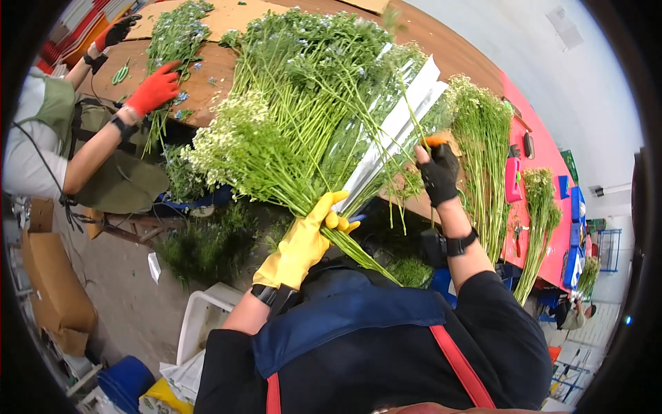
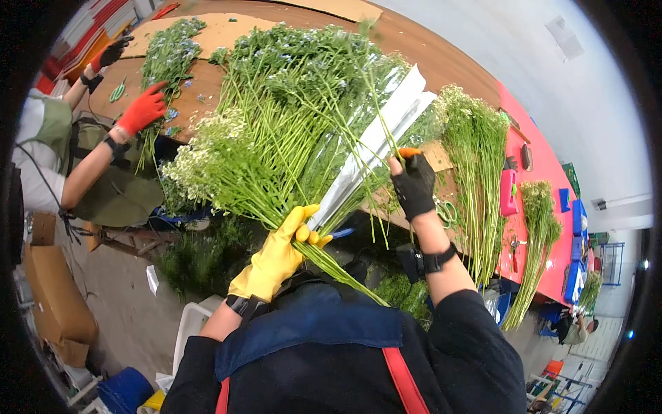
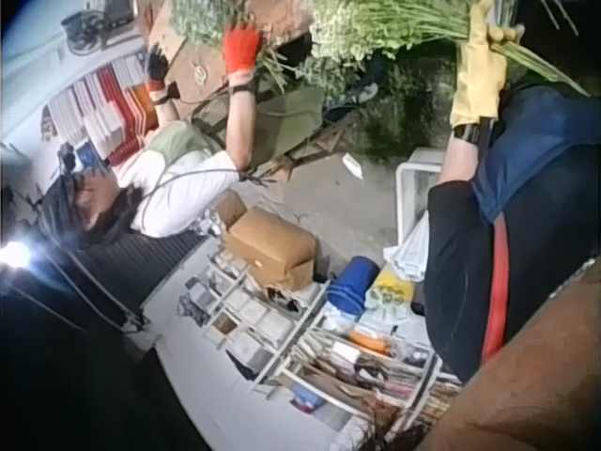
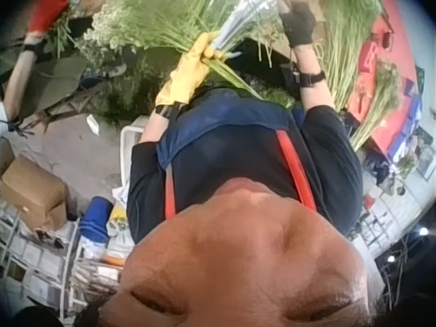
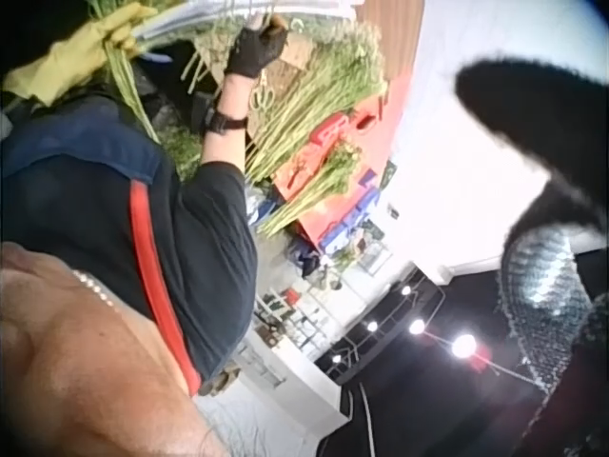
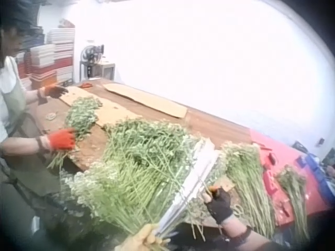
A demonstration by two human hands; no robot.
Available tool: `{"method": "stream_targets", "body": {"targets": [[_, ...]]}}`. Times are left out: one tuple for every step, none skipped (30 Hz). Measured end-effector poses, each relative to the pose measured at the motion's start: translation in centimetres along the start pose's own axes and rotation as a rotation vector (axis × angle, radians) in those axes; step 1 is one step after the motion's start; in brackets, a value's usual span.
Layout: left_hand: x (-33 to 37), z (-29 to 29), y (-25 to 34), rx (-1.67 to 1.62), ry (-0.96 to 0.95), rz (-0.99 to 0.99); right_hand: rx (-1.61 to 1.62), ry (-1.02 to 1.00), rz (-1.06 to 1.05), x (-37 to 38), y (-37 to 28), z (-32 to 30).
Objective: Sorting and bundling flowers on a workbench in a flower shop.
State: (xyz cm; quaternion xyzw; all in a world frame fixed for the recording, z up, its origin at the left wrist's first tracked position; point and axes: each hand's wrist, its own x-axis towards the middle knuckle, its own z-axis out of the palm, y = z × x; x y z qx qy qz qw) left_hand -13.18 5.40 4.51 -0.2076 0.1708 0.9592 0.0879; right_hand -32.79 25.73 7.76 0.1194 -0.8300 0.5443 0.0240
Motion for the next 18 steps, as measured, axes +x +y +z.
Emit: {"method": "stream_targets", "body": {"targets": [[0.3, -0.6, -0.2, -0.010, -0.024, -0.004, 0.022, -0.019, -0.005, -1.0, -1.0, -0.4], [0.1, -0.2, -0.2, -0.015, -0.010, 0.013, 0.048, -0.045, -0.008, -2.1, -1.9, -0.7], [0.2, 0.0, -0.2, 0.020, -0.044, 0.012, -0.023, -0.063, -0.007, -3.5, -2.6, -0.8], [0.4, 0.0, -0.2, 0.054, -0.074, 0.013, -0.093, -0.084, -0.007, -4.9, -3.1, -0.8], [0.7, -0.5, -0.4, 0.057, -0.098, 0.022, -0.200, -0.153, 0.054, -6.3, -3.4, -0.7], [0.8, -0.8, -0.5, 0.071, -0.132, 0.030, -0.217, -0.209, -0.045, -7.5, -4.3, -0.3], [0.7, -0.5, -0.4, 0.079, -0.164, 0.031, -0.198, -0.273, -0.090, -8.8, -4.4, 0.3], [0.5, -0.1, -0.3, 0.088, -0.197, 0.032, -0.177, -0.335, -0.135, -9.8, -4.5, 0.9], [0.9, -0.2, -0.7, 0.087, -0.242, 0.050, -0.192, -0.447, -0.112, -10.4, -4.4, 1.2], [0.9, -0.5, -0.8, 0.084, -0.290, 0.062, -0.209, -0.557, -0.089, -11.0, -4.3, 1.6], [0.8, -0.5, -0.9, 0.120, -0.285, 0.095, -0.223, -0.614, -0.180, -11.6, -3.6, 2.2], [0.8, -0.6, -1.0, 0.157, -0.283, 0.126, -0.217, -0.617, -0.185, -11.8, -3.4, 2.4], [0.8, -0.9, -1.1, 0.162, -0.280, 0.131, -0.264, -0.636, -0.245, -11.9, -3.3, 2.6], [0.8, -1.1, -1.1, 0.176, -0.268, 0.127, -0.311, -0.654, -0.303, -11.9, -3.2, 2.7], [0.9, -1.4, -1.1, 0.191, -0.260, 0.115, -0.349, -0.665, -0.338, -11.8, -3.4, 2.7], [0.9, -1.7, -1.2, 0.196, -0.263, 0.109, -0.348, -0.658, -0.334, -11.7, -3.3, 2.8], [1.0, -2.1, -1.3, 0.169, -0.261, 0.067, -0.357, -0.681, -0.397, -11.6, -3.2, 2.9], [1.1, -2.3, -1.5, 0.139, -0.260, 0.023, -0.370, -0.704, -0.457, -11.4, -3.2, 2.8]]}}
